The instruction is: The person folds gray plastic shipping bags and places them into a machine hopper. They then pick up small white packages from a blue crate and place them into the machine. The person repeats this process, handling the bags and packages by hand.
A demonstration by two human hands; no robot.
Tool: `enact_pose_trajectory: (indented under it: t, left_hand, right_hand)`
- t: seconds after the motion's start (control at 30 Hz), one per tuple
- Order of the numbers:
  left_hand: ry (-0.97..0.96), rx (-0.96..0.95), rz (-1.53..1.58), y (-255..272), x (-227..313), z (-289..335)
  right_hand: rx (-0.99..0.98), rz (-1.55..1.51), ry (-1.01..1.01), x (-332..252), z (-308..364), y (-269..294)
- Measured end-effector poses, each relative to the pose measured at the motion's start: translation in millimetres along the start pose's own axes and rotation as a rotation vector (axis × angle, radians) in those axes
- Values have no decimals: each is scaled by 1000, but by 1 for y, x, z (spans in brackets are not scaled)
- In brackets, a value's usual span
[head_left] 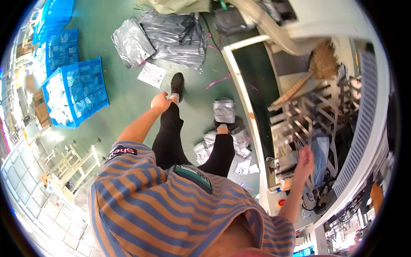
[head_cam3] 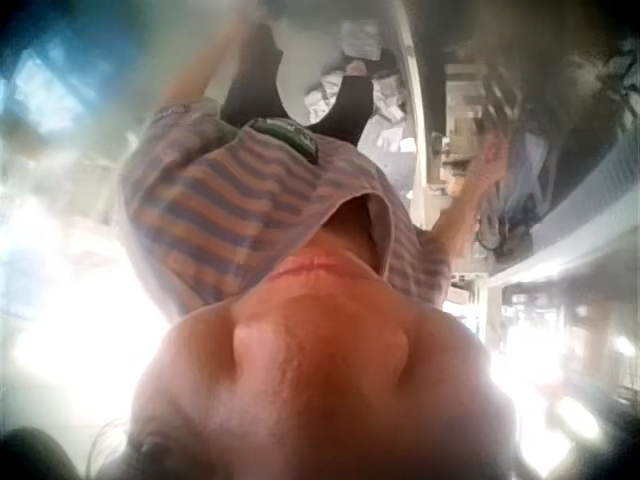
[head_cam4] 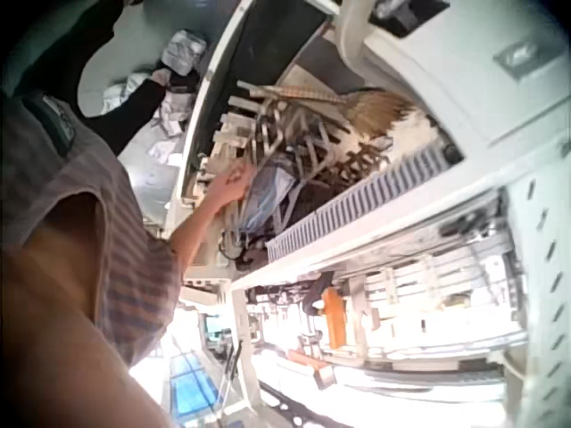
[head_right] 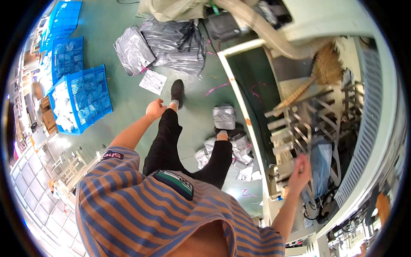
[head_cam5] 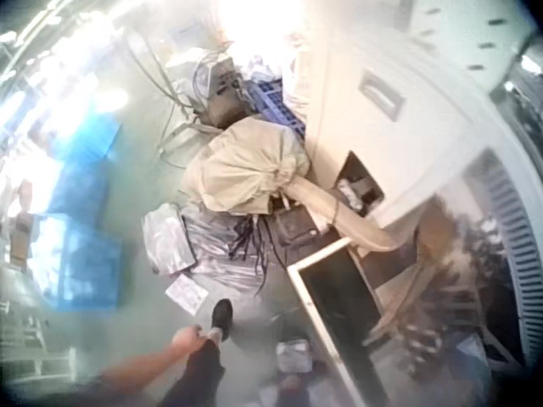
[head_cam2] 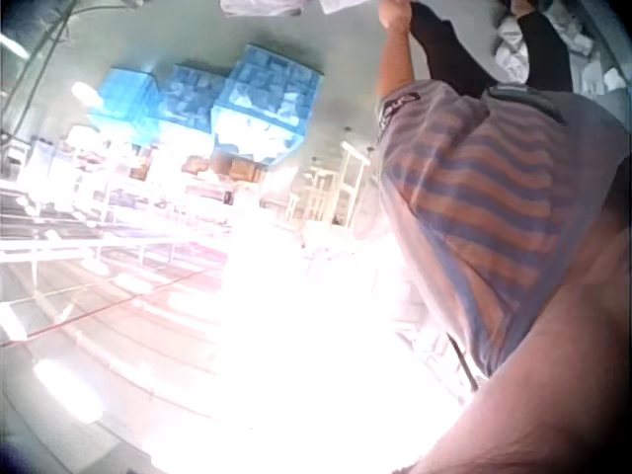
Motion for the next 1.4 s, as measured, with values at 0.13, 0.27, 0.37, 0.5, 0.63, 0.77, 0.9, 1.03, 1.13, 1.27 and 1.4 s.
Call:
enact_pose_trajectory:
  t: [0.13, 0.27, 0.37, 0.5, 0.63, 0.77, 0.9, 1.03, 1.13, 1.27, 1.4]
  left_hand:
    - [147, -5, -51, 36, -81, -112]
    - [148, 66, -211, 82, -147, -225]
    - [117, 105, -274, 100, -180, -294]
    - [114, 207, -519, 99, -188, -337]
    - [175, 382, -786, 77, -211, -378]
    - [70, 423, -742, 86, -230, -379]
    - [-108, 344, -565, 108, -222, -354]
    - [-243, 262, -516, 140, -231, -344]
    - [-206, 183, -577, 174, -221, -337]
    - [-427, 306, -339, 239, -192, -285]
    - [-550, 198, -109, 278, -138, -201]
  right_hand:
    - [-415, -114, -5, -47, 36, -164]
    - [-848, -180, -160, -157, 46, -280]
    - [-849, -213, -289, -182, 23, -326]
    - [-788, -134, -441, -187, -13, -356]
    - [-795, -79, -445, -179, -23, -383]
    - [-802, -49, -446, -182, -24, -392]
    - [-791, -55, -441, -189, -25, -402]
    - [-786, -120, -324, -214, -35, -411]
    - [-721, -210, -247, -231, -37, -411]
    - [-653, -261, -31, -288, -58, -416]
    - [-582, -353, 427, -393, -84, -449]
Point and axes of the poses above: each hand's wrist, its own z-axis away from the middle knuckle, its own y-axis out of the back of the hand, x = y × z, the point moved 4 cm from there along -z, towards the middle knuckle, and after that the axes turned 11 degrees about -x, right-handed, at the moved point
